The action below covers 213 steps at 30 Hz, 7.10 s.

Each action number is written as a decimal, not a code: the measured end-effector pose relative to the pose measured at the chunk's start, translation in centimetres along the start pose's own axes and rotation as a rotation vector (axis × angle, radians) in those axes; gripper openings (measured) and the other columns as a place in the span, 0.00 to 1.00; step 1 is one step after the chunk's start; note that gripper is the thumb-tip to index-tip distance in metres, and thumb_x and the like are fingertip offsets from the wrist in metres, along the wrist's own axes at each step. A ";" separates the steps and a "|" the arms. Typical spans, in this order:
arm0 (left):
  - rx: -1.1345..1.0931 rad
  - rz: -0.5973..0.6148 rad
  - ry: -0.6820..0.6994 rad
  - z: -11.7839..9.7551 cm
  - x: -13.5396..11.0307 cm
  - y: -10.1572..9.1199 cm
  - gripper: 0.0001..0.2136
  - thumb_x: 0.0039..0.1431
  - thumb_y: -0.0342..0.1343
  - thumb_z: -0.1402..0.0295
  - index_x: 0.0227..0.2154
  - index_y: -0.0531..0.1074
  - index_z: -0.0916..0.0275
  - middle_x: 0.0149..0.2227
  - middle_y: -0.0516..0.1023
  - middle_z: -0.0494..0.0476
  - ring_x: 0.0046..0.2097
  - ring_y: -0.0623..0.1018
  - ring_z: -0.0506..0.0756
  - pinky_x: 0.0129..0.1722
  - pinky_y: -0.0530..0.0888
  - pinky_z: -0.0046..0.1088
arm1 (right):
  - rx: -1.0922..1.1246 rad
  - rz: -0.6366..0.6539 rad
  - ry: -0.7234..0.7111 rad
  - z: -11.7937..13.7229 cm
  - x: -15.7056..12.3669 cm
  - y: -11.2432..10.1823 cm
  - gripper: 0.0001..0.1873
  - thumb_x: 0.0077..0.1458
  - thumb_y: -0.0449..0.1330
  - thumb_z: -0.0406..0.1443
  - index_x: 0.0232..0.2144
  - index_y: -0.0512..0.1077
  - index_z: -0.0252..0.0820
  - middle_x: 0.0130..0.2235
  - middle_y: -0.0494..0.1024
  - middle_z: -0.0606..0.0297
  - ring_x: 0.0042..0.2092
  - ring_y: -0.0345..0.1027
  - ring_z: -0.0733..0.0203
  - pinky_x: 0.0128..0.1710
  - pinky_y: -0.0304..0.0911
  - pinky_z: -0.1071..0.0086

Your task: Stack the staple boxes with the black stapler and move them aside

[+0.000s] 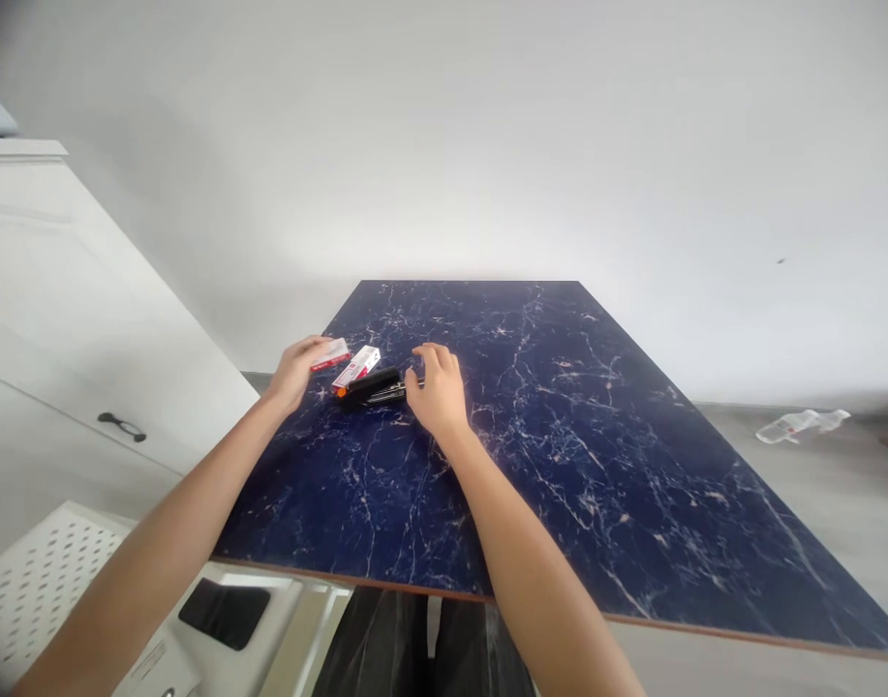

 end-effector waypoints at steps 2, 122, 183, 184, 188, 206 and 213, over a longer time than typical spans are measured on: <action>0.109 0.174 0.130 -2.5 -2.1 3.3 0.15 0.59 0.58 0.54 0.38 0.81 0.59 0.40 0.81 0.56 0.43 0.79 0.59 0.46 0.73 0.36 | 0.008 -0.033 0.047 -0.9 0.2 -0.4 0.15 0.61 0.55 0.36 0.49 0.72 0.43 0.51 0.75 0.53 0.52 0.68 0.46 0.55 0.65 0.51; 0.487 0.817 0.217 -2.2 -6.1 12.0 0.44 0.58 0.62 0.49 0.72 0.47 0.46 0.72 0.50 0.63 0.62 0.69 0.68 0.53 0.74 0.42 | 0.001 0.261 0.032 -6.8 -2.1 -10.8 0.32 0.53 0.67 0.38 0.60 0.68 0.51 0.63 0.67 0.56 0.59 0.68 0.44 0.56 0.69 0.50; -0.485 0.449 -0.321 -2.0 -7.3 14.2 0.11 0.53 0.69 0.67 0.39 0.78 0.62 0.43 0.83 0.60 0.45 0.82 0.56 0.42 0.81 0.31 | 0.412 0.221 0.309 -5.4 -3.8 -9.2 0.09 0.60 0.60 0.39 0.41 0.74 0.43 0.44 0.80 0.58 0.37 0.79 0.57 0.38 0.79 0.59; -0.483 0.446 -0.310 -2.0 -7.3 14.1 0.11 0.53 0.69 0.66 0.39 0.78 0.62 0.43 0.83 0.60 0.45 0.82 0.57 0.43 0.81 0.32 | 0.324 0.218 0.223 -4.7 -3.7 -9.5 0.09 0.61 0.59 0.38 0.42 0.75 0.43 0.46 0.79 0.57 0.38 0.78 0.57 0.38 0.78 0.60; -0.424 0.474 -0.214 -2.8 -7.4 14.1 0.12 0.54 0.68 0.63 0.40 0.79 0.62 0.41 0.84 0.60 0.44 0.82 0.58 0.44 0.80 0.36 | -0.007 0.215 -0.104 -2.2 -3.7 -9.9 0.09 0.64 0.58 0.37 0.39 0.79 0.45 0.53 0.76 0.56 0.39 0.75 0.58 0.41 0.75 0.59; -0.416 0.410 -0.246 -3.1 -7.7 13.8 0.12 0.56 0.67 0.65 0.42 0.79 0.61 0.46 0.83 0.61 0.48 0.82 0.59 0.45 0.81 0.35 | 0.208 0.024 0.229 -5.2 -3.1 -12.7 0.09 0.66 0.55 0.41 0.47 0.68 0.46 0.40 0.79 0.59 0.41 0.77 0.53 0.44 0.74 0.54; -0.521 0.407 -0.306 -2.7 -7.7 14.0 0.10 0.56 0.67 0.67 0.40 0.78 0.61 0.46 0.82 0.60 0.49 0.81 0.58 0.44 0.82 0.32 | 0.701 0.157 0.577 -9.0 -3.5 -10.4 0.09 0.59 0.57 0.42 0.38 0.70 0.45 0.43 0.76 0.60 0.39 0.75 0.58 0.38 0.73 0.63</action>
Point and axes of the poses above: each hand's wrist, its own x-axis towards the middle knuckle, its own y-axis out of the palm, z = x × y, the point moved 9 cm from there along x, towards the middle knuckle
